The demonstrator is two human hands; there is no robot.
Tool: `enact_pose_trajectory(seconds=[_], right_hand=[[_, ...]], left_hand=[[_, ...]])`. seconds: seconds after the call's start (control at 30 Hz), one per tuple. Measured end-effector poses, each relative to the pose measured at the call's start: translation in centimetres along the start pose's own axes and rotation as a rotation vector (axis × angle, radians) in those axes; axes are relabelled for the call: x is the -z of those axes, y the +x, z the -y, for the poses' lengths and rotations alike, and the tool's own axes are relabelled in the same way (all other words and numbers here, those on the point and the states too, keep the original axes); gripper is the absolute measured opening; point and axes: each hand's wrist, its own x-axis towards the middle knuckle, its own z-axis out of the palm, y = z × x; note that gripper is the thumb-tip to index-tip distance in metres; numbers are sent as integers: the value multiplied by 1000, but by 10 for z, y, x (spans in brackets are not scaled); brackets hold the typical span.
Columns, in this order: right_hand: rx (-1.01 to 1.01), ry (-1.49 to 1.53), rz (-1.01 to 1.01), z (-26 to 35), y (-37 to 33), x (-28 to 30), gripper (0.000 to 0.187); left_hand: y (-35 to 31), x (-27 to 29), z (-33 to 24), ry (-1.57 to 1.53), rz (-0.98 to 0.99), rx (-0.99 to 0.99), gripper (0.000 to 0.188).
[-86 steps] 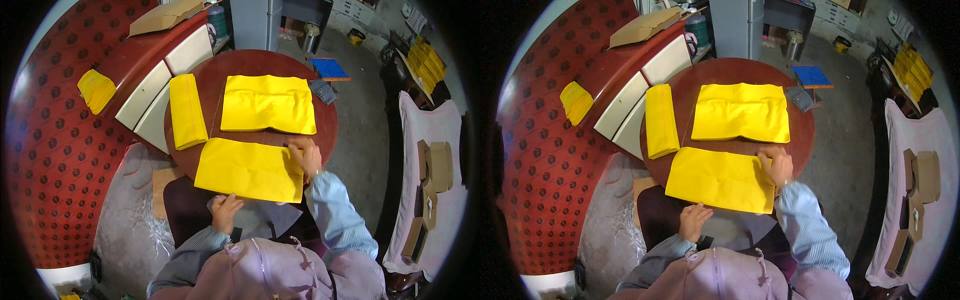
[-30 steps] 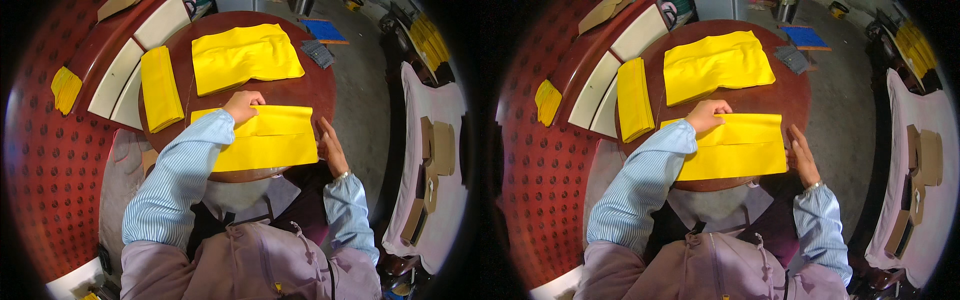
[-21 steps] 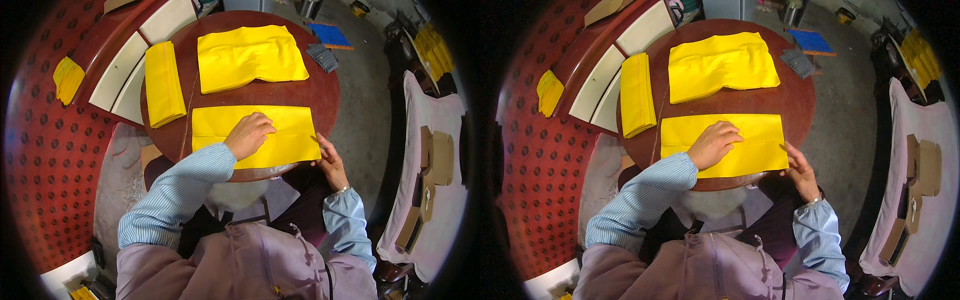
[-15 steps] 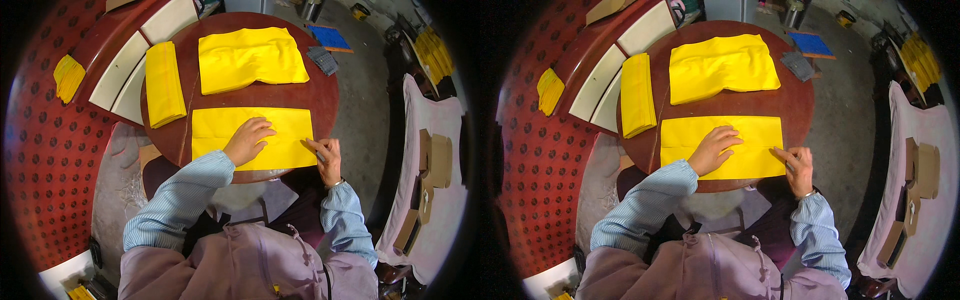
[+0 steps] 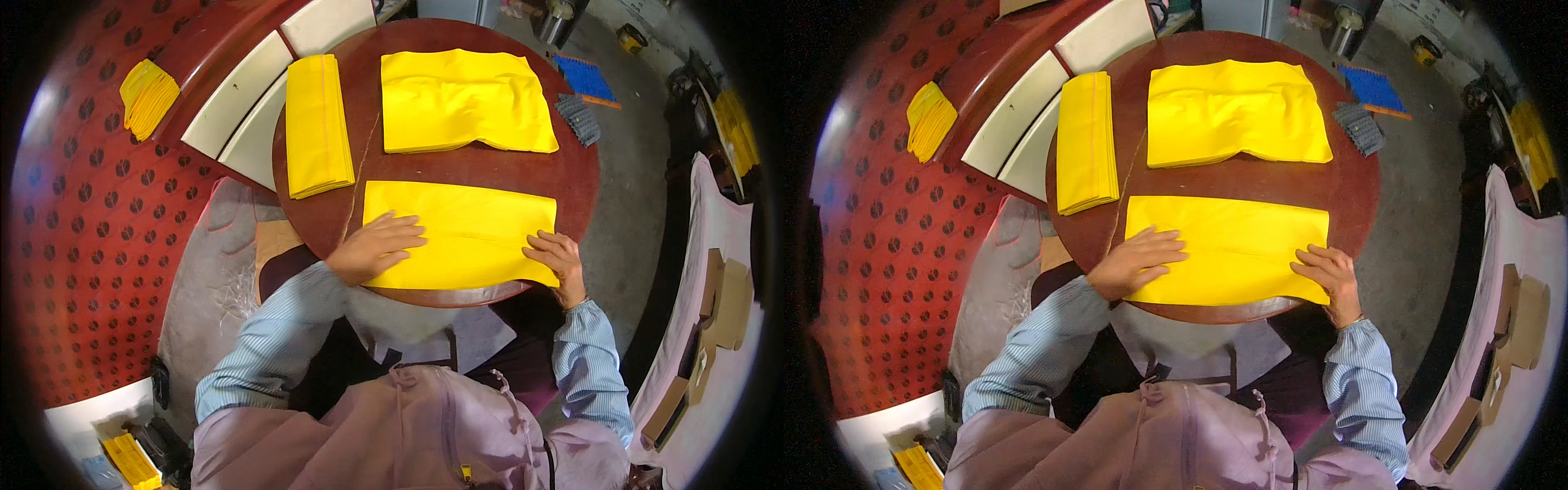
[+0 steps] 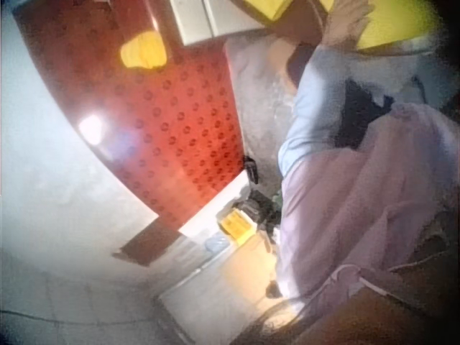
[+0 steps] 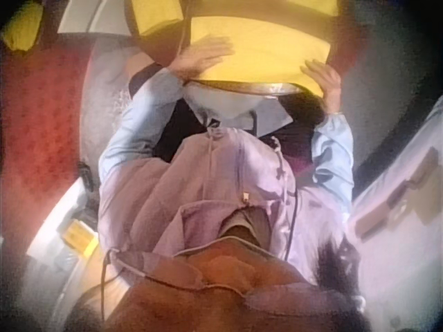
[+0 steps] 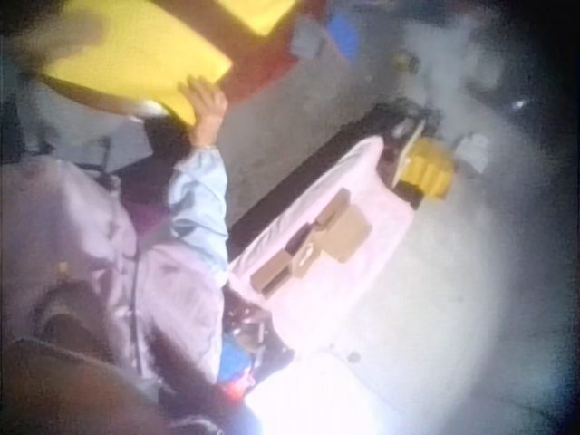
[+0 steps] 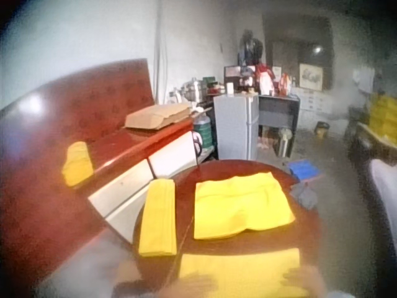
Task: The person folds yellow fabric pieces on a round wooden table. They fold each piece in half, then in half again, and place the folded items into a growing stack on the left side of the table.
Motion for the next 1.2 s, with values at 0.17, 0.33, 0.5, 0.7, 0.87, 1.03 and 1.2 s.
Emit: enact_pose_trajectory(seconds=[0.17,0.33,0.5,0.7,0.87,1.03,1.2], right_hand=[[-103,135,16,-5,2,0,24],[-274,363,20,-15,8,5,22],[-390,327,-65,-16,9,-2,9],[-512,285,-116,-19,9,-13,7],[-479,303,-233,-20,0,-22,12],[-607,485,-331,-16,-4,-28,13],[-593,210,-344,-13,3,-30,17]], left_hand=[[-42,33,12,-84,-34,-11,51],[-46,37,11,-142,-102,3,89],[-35,9,-6,-181,-411,316,89],[-19,-8,-7,-404,-613,516,66],[-16,1,0,-153,-549,495,62],[-19,3,-4,-70,-528,380,57],[-19,-4,2,-93,-602,364,65]])
